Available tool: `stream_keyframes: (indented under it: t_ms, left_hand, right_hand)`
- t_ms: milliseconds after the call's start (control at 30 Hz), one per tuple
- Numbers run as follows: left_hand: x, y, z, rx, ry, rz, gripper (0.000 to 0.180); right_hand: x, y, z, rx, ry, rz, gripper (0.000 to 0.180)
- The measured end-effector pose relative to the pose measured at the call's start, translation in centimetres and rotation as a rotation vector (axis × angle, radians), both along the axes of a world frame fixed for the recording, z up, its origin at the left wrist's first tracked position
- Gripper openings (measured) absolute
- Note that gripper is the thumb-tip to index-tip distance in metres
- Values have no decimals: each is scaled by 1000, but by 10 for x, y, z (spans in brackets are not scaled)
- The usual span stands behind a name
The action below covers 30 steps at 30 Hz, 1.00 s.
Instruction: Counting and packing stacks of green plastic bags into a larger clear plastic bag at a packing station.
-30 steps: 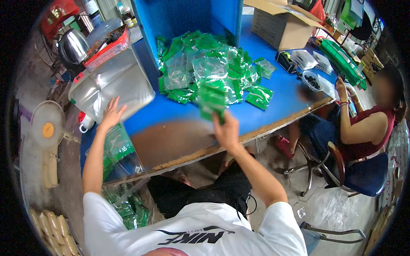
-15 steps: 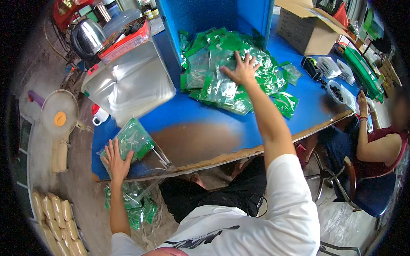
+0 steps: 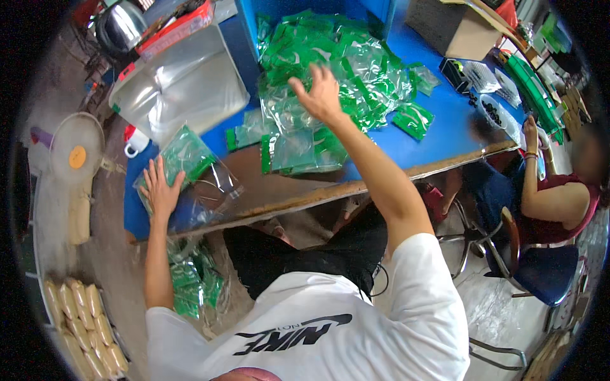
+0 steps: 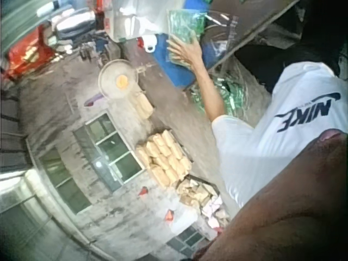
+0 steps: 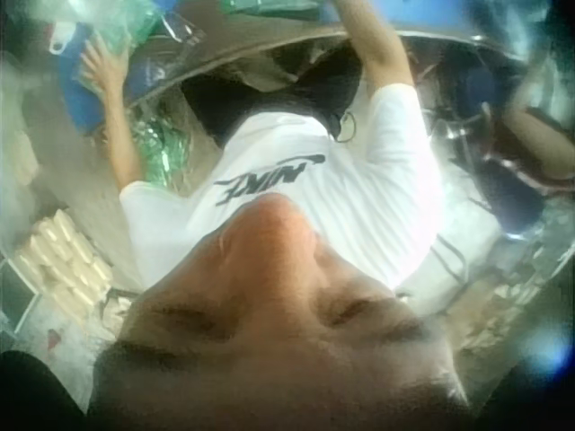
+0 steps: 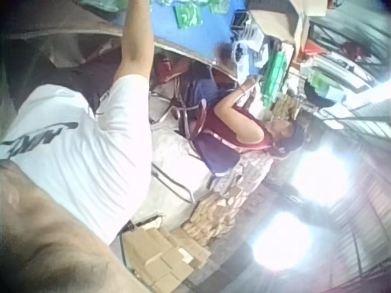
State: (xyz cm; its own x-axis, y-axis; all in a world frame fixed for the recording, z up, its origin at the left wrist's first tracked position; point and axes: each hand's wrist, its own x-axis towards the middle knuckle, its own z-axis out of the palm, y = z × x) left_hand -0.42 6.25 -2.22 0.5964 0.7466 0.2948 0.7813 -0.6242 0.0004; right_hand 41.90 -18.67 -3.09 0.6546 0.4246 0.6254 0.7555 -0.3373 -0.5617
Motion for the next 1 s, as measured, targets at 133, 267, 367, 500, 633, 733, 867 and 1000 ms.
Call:
stream_keyframes:
  t_ms: [133,267,367,500,633,733,867,1000]
  left_hand:
    - [-19,9,7,-2,48,-13,95]
    - [3,-50,23,225,-284,-224,89]
    - [36,-178,28,-237,-607,-620,56]
    - [39,-265,-29,-1347,-682,-466,19]
    - [40,-277,-48,-1621,-720,-285,34]
    - [40,-271,-46,-1721,-800,-178,45]
    - [29,-264,-43,-1756,-886,-179,50]
    - [13,-266,-52,-1778,-1047,-104,49]
  right_hand:
    - [-68,-73,50,-231,-44,210,65]
    - [-138,-154,16,-516,-261,306,89]
    - [-163,-173,-8,-593,-267,324,84]
    - [-171,-169,-13,-474,-202,455,64]
    - [-163,-158,-4,-396,-212,520,48]
    - [-152,-129,3,-227,-1,505,40]
    - [-156,-94,20,-145,16,466,44]
    - [-198,-104,-6,-562,-251,481,97]
